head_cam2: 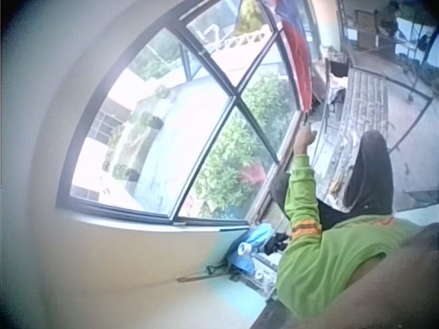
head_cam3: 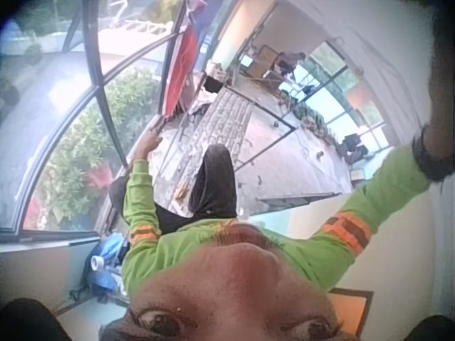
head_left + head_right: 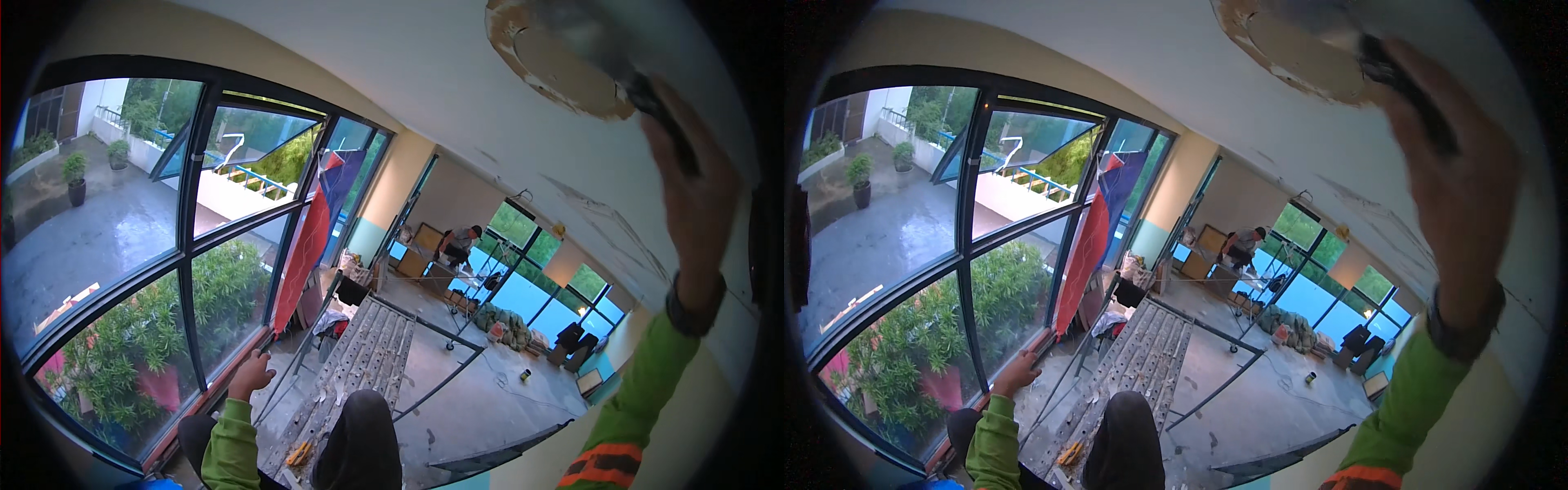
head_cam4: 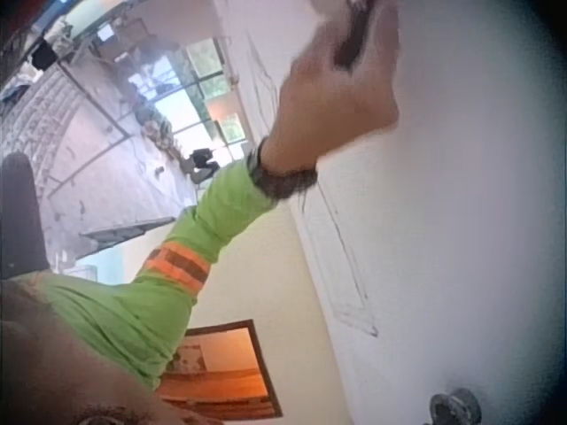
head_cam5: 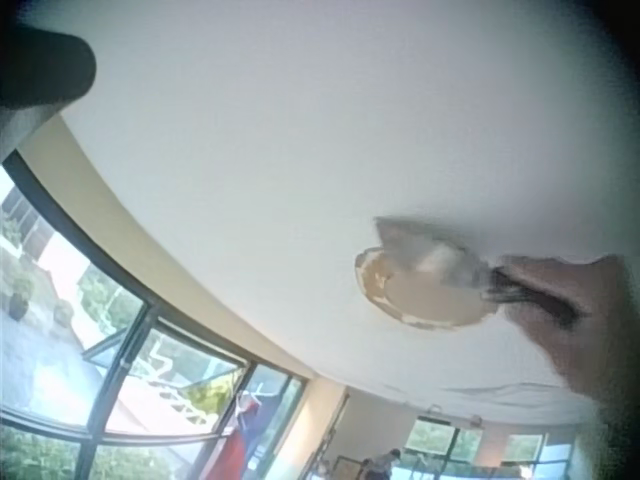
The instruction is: The person scrapes loose material from a circular hole in a ceiling using a putty knife and then removes debris by hand.
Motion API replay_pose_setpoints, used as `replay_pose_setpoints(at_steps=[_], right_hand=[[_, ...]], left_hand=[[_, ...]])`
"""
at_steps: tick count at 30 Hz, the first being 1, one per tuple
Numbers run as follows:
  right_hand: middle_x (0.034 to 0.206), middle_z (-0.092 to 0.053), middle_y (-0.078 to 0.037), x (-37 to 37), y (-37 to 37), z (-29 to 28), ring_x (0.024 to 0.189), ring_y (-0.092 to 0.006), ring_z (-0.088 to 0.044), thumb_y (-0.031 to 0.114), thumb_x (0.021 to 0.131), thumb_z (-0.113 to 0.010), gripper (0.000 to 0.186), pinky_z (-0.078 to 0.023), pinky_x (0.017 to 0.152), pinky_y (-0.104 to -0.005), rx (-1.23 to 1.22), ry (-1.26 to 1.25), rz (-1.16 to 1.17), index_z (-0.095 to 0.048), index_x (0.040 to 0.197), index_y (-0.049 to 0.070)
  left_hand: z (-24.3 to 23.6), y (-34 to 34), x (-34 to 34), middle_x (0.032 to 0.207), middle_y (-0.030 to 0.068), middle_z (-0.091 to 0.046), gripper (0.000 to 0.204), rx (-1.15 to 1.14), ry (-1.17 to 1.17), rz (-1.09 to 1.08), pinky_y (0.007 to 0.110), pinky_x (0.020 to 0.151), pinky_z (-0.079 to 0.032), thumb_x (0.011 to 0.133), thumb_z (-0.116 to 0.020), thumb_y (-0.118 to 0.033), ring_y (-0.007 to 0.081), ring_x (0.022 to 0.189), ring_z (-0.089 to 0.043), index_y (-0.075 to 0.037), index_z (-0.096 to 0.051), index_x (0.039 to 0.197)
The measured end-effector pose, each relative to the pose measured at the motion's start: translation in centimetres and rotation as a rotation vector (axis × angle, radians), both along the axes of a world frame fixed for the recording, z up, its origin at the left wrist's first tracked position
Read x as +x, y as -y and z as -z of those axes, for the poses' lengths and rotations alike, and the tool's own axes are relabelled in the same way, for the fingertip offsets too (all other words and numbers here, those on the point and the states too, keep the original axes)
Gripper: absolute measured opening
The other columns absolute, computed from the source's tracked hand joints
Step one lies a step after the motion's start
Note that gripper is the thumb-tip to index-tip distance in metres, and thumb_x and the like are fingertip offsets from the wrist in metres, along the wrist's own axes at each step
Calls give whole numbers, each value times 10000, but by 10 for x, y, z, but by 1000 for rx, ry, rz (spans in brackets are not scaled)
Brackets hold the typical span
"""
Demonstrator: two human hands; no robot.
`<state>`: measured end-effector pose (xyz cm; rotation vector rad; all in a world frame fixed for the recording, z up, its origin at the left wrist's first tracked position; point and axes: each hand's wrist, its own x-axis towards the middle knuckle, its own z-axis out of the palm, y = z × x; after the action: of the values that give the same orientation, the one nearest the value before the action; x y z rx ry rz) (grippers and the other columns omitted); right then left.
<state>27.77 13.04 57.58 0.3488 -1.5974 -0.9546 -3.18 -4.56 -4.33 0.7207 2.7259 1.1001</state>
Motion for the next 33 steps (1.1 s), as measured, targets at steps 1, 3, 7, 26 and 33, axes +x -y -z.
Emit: replay_pose_setpoints(at_steps=[1, 3, 7, 26, 33], right_hand=[[1077, -667, -97, -7, 1, 0, 923, -193, -667, 198, 872, -638, 371, -502, 789, -266, -3, 2, -1, -586, 1236, 149], [1050, -676, -99, -20, 3, -1, 910, -200, -670, 184, 872, -637, 360, -504, 784, -269, 28, 40, 158, -593, 1227, 145], [1012, -676, -125, 11, 6, 15, 846, -200, -676, 139, 858, -644, 349, -517, 725, -287, -93, -71, 108, -606, 1205, 132], [1097, -658, -96, 19, 5, 11, 976, -192, -647, 199, 896, -607, 330, -485, 858, -293, -60, -104, 198, -594, 1223, 147], [1143, -638, -95, 18, 8, 5, 1005, -196, -635, 217, 904, -597, 345, -483, 871, -295, -61, -94, 220, -577, 1243, 155]], left_hand=[[1, 2, 0, 1321, 244, -398, 493, 21, 7, 4, 435, 955, -426, 800, -646, -296, 402, 1136, -496, -14, -522, 1185], [-2, 5, 0, 1326, 247, -393, 494, 45, 11, -1, 431, 959, -424, 803, -642, -295, 401, 1142, -492, -11, -520, 1187], [-14, 2, 0, 1342, 244, -381, 499, 9, -14, 4, 431, 962, -422, 810, -628, -298, 394, 1145, -491, -11, -513, 1202], [1, 2, -4, 1348, 222, -386, 522, -5, 55, 13, 425, 975, -416, 799, -651, -294, 389, 1159, -484, -32, -505, 1226], [-2, 4, -1, 1339, 217, -393, 521, -15, 1, 5, 431, 966, -420, 802, -644, -291, 384, 1159, -486, -26, -501, 1227]])
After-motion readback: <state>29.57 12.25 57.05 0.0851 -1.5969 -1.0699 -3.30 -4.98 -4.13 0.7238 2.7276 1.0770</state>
